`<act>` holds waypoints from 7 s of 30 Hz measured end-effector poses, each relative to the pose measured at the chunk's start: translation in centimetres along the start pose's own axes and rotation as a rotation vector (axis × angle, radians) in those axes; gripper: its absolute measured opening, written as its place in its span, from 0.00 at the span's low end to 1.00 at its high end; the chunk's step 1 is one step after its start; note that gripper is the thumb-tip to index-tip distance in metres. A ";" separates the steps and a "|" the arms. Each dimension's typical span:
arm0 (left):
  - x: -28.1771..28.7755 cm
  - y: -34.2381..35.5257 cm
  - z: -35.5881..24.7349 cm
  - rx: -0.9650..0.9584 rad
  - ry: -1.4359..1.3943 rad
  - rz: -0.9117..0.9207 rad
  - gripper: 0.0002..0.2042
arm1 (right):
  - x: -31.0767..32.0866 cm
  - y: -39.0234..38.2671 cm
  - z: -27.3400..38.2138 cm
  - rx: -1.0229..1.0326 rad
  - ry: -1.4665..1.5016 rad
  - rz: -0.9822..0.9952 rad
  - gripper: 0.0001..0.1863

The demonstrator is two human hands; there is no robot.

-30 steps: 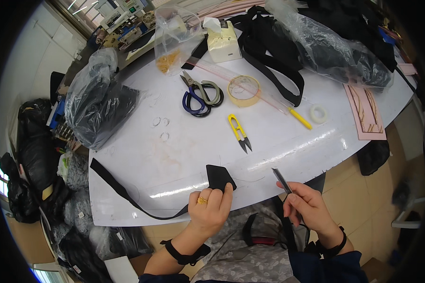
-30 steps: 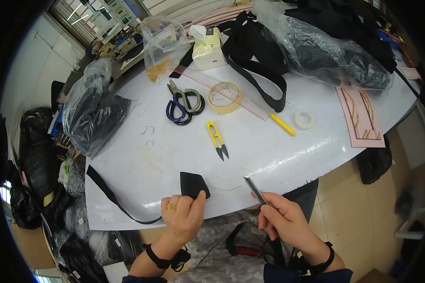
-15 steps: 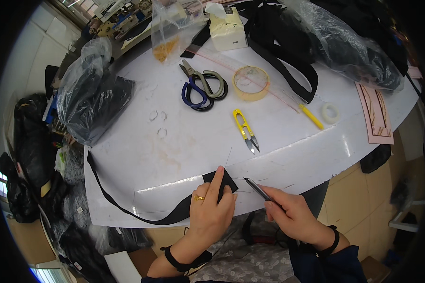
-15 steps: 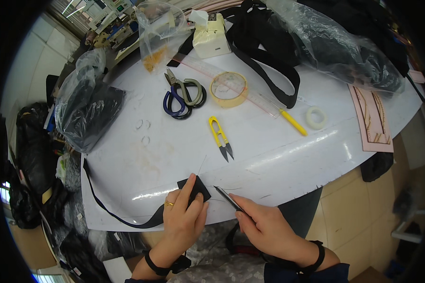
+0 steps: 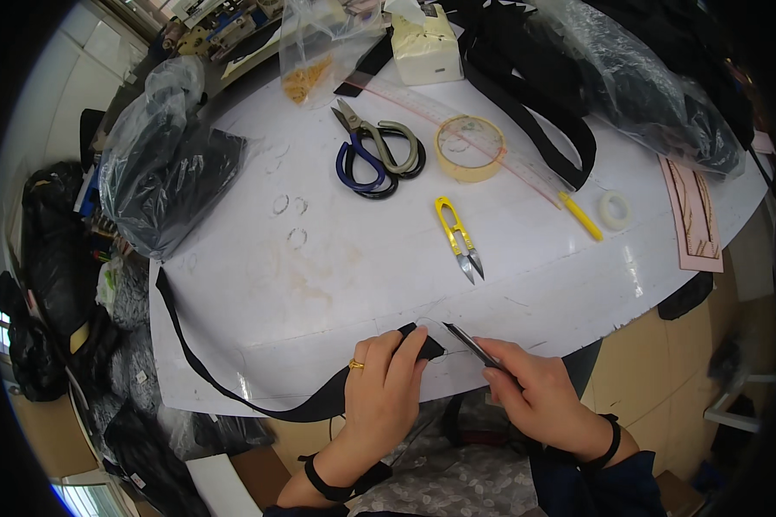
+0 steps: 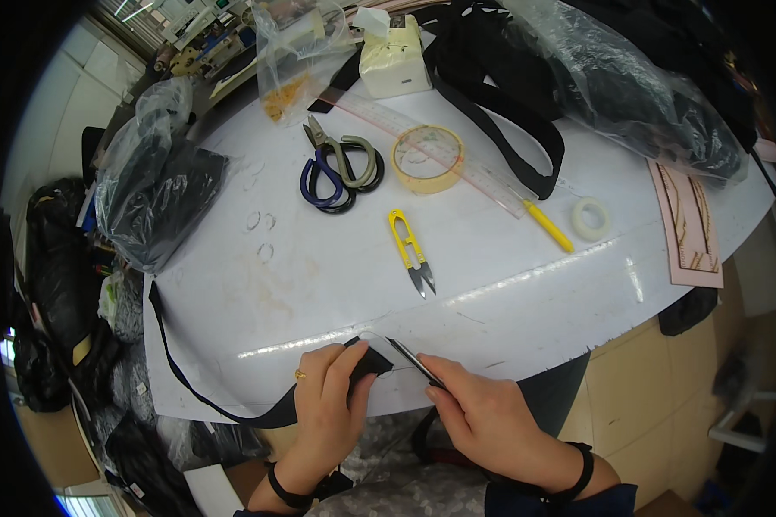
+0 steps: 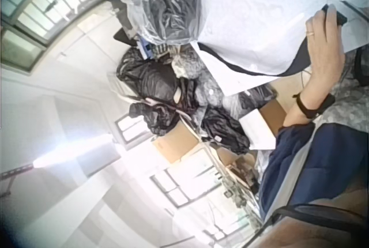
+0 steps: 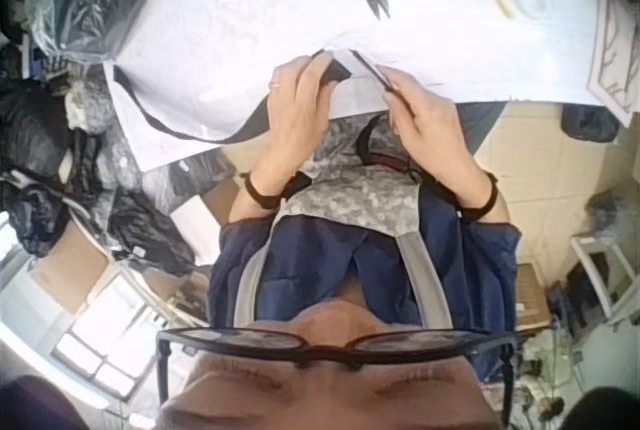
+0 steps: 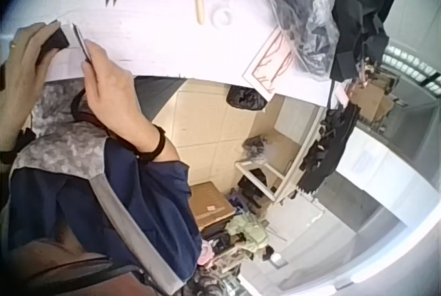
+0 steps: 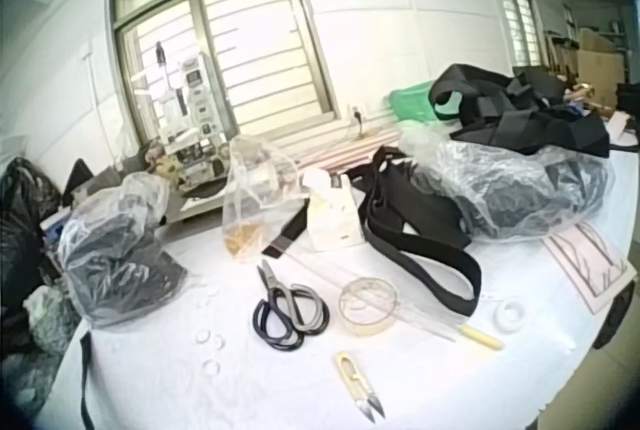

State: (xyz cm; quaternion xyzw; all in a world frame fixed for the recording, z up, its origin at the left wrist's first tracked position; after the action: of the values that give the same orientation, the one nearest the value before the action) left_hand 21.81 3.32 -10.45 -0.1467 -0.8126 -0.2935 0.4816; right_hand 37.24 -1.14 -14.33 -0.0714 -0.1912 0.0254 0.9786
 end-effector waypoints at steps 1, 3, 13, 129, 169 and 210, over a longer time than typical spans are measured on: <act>0.2 0.1 -0.1 0.004 -0.077 -0.018 0.15 | -0.1 0.1 0.0 0.000 0.006 0.002 0.19; 0.3 0.0 0.2 0.012 -0.157 -0.034 0.16 | -0.1 0.2 0.1 0.013 -0.017 -0.007 0.19; -1.2 -1.8 4.4 0.432 -0.645 -0.138 0.11 | -0.1 -0.1 0.9 0.094 -0.115 -0.052 0.17; -2.0 -1.3 4.7 0.381 -0.600 -0.182 0.11 | -2.2 -1.4 5.5 0.203 -0.682 -0.105 0.23; -2.1 -1.1 4.7 0.382 -0.631 -0.178 0.11 | -2.4 -1.2 6.2 0.219 -0.755 -0.110 0.22; -2.2 -1.1 4.9 0.420 -0.671 -0.193 0.12 | -1.8 -0.6 4.6 0.214 -0.543 -0.069 0.20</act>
State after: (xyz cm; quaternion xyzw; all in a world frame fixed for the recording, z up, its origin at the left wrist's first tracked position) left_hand 18.87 5.57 -14.51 -0.0559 -0.9770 -0.1007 0.1797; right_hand 33.83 -1.29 -10.65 0.0481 -0.4448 0.0305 0.8938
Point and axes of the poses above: each hand's wrist, its own y-axis towards the middle knuckle, its own x-axis out of the back of the hand, z = x × y, the point moved 9 cm from there along y, towards the middle knuckle, and after that the axes turned 4 degrees about -x, right-handed, at the moved point
